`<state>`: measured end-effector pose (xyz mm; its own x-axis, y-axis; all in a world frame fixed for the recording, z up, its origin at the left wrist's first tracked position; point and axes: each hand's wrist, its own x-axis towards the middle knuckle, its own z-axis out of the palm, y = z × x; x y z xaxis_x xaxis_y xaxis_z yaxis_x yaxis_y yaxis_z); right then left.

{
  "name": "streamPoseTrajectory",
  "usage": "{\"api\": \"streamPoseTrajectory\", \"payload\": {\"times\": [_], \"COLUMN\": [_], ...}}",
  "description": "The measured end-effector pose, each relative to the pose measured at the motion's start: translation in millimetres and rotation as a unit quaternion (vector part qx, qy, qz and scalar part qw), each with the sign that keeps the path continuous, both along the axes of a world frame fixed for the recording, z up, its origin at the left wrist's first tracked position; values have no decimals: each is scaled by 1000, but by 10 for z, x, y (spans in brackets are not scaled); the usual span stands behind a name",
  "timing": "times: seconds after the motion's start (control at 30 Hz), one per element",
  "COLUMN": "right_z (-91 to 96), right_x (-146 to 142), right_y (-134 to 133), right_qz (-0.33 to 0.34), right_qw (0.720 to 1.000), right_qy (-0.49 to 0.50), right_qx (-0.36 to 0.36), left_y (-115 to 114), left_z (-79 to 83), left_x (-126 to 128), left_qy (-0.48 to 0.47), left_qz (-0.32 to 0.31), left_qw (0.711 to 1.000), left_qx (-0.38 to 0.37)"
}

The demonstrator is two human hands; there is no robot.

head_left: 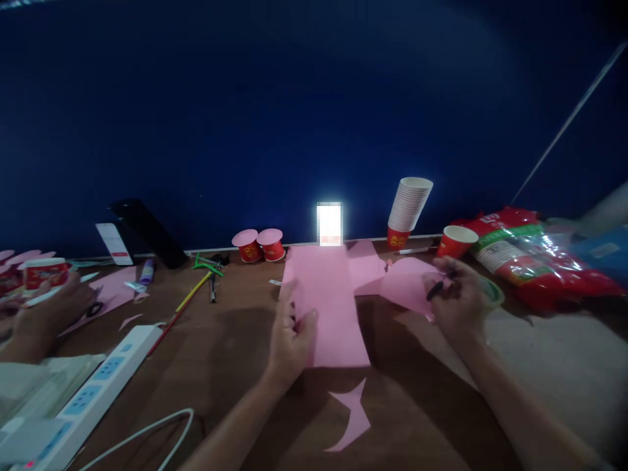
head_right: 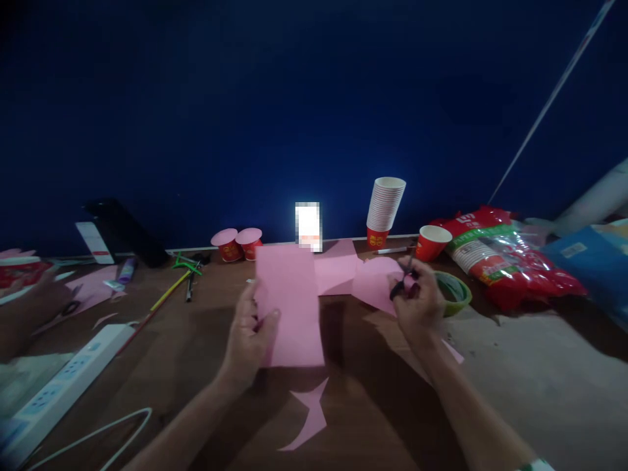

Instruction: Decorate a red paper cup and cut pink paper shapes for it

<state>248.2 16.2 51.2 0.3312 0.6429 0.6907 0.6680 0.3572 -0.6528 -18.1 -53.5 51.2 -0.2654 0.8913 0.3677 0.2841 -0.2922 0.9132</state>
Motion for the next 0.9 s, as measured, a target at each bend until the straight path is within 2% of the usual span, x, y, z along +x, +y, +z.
{"api": "streamPoseTrajectory", "payload": {"times": [0.07, 0.1, 0.17, 0.23, 0.33, 0.47, 0.57, 0.67, 0.77, 0.83, 0.9], "right_z": [145, 215, 340, 433, 512, 520, 496, 478, 468, 467, 473], "right_x": [78, 118, 184, 219, 215, 174, 146, 103, 52, 32, 23], "right_y": [-21, -28, -38, -45, -53, -49, -52, -81, -120, -135, -133], "right_qz": [-29, -38, -34, -15, 15, 39, 46, 61, 68, 67, 64], "right_qw": [996, 993, 984, 974, 960, 953, 955, 959, 963, 967, 969], "right_qy": [42, 52, 77, 94, 118, 155, 167, 180, 188, 186, 187], "right_qx": [75, 101, 160, 207, 252, 257, 240, 211, 183, 163, 147], "left_y": [-11, -3, 29, 70, 139, 298, 479, 635, 684, 650, 579], "left_z": [-93, -139, -213, -262, -329, -434, -452, -386, -262, -176, -116], "left_x": [92, 129, 200, 289, 457, 668, 832, 1037, 1188, 1186, 1088], "left_qy": [56, 67, 74, 77, 36, 123, 172, 200, 209, 238, 250], "left_qz": [-106, -139, -164, -158, -159, -142, -162, -162, -197, -201, -165], "left_qw": [991, 984, 977, 976, 973, 974, 964, 957, 948, 939, 946], "left_qx": [-65, -88, -112, -130, -160, -127, -125, -136, -140, -144, -125]}}
